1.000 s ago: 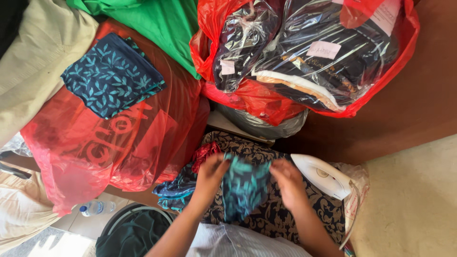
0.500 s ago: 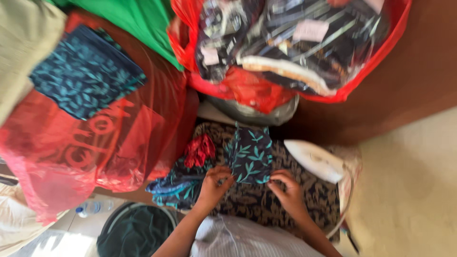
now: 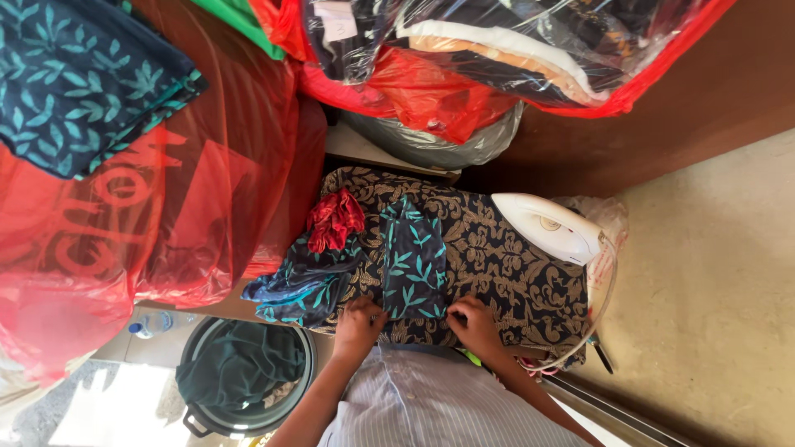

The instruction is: The person irons several pieces of patterned fabric on a small ironing board. They smooth the fabric with their hands, use a white electric iron to press the material, and then fold the items before placing them on a nearby pile of red plastic bags.

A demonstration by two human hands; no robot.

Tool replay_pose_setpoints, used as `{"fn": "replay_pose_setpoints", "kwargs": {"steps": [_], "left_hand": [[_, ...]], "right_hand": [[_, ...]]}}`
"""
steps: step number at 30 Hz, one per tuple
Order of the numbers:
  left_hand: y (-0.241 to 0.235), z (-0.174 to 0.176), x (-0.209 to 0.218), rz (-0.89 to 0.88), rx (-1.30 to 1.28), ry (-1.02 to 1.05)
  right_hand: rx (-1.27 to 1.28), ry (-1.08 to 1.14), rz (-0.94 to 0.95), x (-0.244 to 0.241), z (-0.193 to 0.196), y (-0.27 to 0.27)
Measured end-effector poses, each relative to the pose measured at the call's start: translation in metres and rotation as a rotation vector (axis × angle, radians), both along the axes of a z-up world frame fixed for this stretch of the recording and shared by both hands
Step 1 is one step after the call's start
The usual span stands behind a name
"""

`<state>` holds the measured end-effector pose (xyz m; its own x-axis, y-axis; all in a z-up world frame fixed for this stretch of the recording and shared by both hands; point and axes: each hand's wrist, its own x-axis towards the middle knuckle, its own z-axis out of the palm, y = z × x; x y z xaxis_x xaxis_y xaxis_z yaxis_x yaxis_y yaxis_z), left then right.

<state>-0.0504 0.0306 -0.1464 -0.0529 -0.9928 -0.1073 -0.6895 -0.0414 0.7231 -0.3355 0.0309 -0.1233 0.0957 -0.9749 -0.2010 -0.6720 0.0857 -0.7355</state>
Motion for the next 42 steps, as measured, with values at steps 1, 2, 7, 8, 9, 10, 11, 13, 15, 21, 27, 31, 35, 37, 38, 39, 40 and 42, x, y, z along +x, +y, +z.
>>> {"fn": "replay_pose_setpoints", "kwargs": {"steps": [1,2,7,8,9,10,11,13,15,21,27,31,35,37,38,39,40,42], "left_hand": [[0.001,0.003,0.000,-0.003,-0.012,-0.003],[0.002,0.006,-0.001,-0.003,-0.023,-0.007],[-0.044,0.034,0.001,-0.033,-0.307,0.335],[-0.065,0.044,0.001,-0.008,-0.273,0.380],[-0.094,0.059,0.001,0.017,-0.239,0.425],[-0.129,0.079,0.000,-0.037,-0.297,0.513],[-0.151,0.106,-0.003,0.011,-0.242,0.557],[-0.185,0.171,-0.012,0.054,-0.256,0.697],[-0.186,0.226,-0.015,0.011,-0.324,0.796],[-0.131,0.215,-0.012,-0.098,-0.354,0.684],[-0.047,0.016,-0.010,0.031,0.157,0.416],[-0.001,-0.046,-0.002,0.021,0.330,0.296],[0.010,-0.054,0.001,-0.005,0.307,0.323],[0.012,-0.052,0.000,-0.035,0.339,0.297],[0.013,-0.049,0.000,-0.031,0.336,0.292],[0.015,-0.048,0.000,-0.028,0.332,0.287],[0.017,-0.046,0.001,-0.022,0.327,0.282],[0.019,-0.043,0.002,-0.031,0.331,0.297]], "right_hand": [[-0.033,0.012,0.020,0.001,0.000,0.001],[-0.065,0.022,0.042,0.002,0.000,0.001],[-0.064,-0.226,-0.026,0.001,0.009,-0.047],[-0.037,-0.303,-0.058,-0.002,0.020,-0.065],[-0.009,-0.380,-0.091,-0.005,0.036,-0.089],[-0.012,-0.434,-0.181,-0.005,0.055,-0.116],[-0.015,-0.488,-0.271,-0.001,0.077,-0.138],[-0.175,-0.805,-0.251,0.001,0.128,-0.172],[-0.337,-0.888,-0.177,-0.004,0.170,-0.178],[-0.172,-0.735,-0.194,-0.023,0.156,-0.129],[0.210,-0.335,-0.119,-0.026,0.002,-0.035],[0.274,-0.178,0.055,-0.031,-0.036,-0.006],[-0.028,-0.106,0.091,-0.011,-0.006,-0.041],[-0.275,-0.097,0.119,0.010,0.006,-0.080],[-0.388,-0.085,0.144,0.023,0.009,-0.100],[-0.354,-0.068,0.155,0.034,0.011,-0.119],[-0.320,-0.052,0.167,0.046,0.012,-0.135],[-0.519,0.062,0.266,0.066,0.007,-0.158]]}}
